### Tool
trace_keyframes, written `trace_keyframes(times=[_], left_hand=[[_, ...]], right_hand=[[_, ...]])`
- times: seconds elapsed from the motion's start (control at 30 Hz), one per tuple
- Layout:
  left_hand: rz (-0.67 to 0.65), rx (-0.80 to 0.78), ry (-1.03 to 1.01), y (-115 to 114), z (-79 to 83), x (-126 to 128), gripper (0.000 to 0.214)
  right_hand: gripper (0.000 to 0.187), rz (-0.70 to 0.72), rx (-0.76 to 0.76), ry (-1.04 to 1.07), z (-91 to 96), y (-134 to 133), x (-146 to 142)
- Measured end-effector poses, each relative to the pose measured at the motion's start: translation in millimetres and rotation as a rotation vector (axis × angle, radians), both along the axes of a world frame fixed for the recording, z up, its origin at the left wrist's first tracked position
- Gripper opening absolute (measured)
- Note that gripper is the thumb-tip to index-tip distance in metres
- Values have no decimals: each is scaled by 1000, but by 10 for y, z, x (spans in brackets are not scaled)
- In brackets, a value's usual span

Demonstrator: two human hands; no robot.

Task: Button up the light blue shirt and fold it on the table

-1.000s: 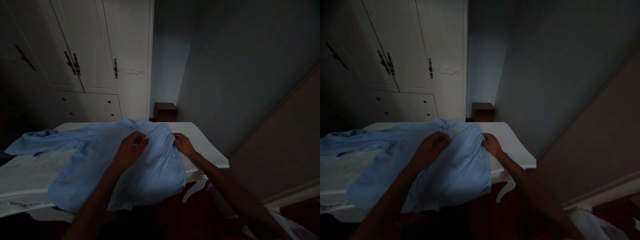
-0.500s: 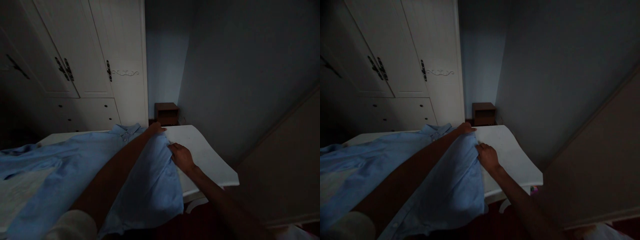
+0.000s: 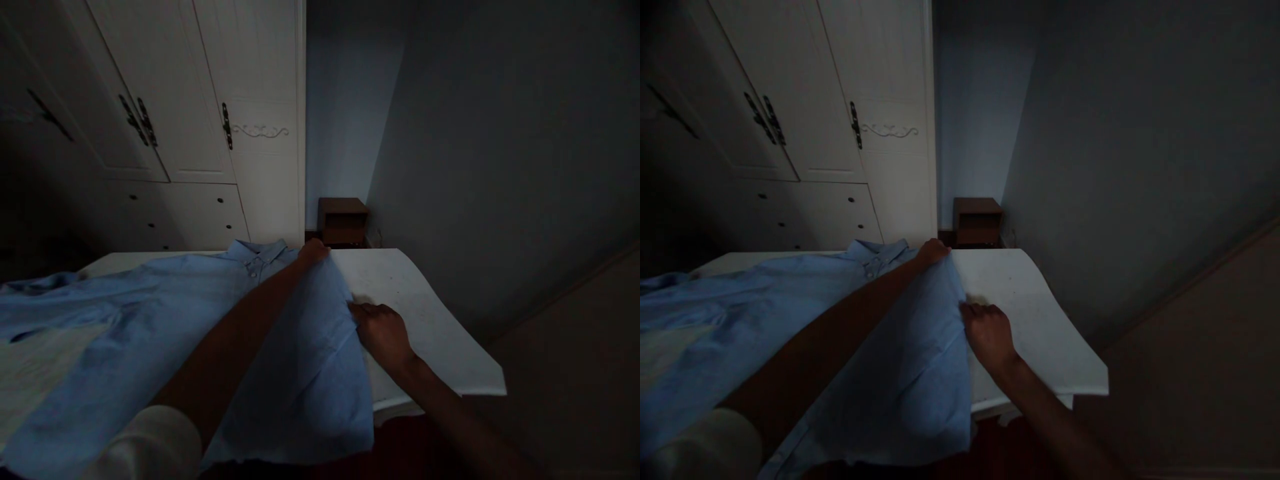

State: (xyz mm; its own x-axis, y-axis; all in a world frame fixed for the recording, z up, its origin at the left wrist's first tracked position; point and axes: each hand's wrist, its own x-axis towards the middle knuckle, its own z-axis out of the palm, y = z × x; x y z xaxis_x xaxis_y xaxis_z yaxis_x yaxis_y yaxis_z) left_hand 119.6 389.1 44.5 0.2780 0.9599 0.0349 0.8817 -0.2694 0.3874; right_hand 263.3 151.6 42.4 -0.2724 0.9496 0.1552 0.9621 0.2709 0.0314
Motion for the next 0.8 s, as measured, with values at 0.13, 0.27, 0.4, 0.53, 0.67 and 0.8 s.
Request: trace_keyframes(times=[0.13,0.27,0.4,0.53,0.67,0.8], left_hand=[[-50,53,-15,-44,54,-18,47],[-106,119,-33,-243,126,-81,52],[-261,162,-28,-709,149,-247,55],[-434,155,65,-1288,204,-588,54],[-287,73,69,-1913,306,-1074,50],[78,184,-372,-2703,204,-1557,45]], right_hand=[[51,50,-14,254,131,-56,124],[48,64,117,494,249,-28,214],[49,137,134,532,207,221,69],[53,211,44,452,56,671,-188],[50,152,-18,354,-27,1133,-396],[48,94,-40,222,-76,1380,-590]])
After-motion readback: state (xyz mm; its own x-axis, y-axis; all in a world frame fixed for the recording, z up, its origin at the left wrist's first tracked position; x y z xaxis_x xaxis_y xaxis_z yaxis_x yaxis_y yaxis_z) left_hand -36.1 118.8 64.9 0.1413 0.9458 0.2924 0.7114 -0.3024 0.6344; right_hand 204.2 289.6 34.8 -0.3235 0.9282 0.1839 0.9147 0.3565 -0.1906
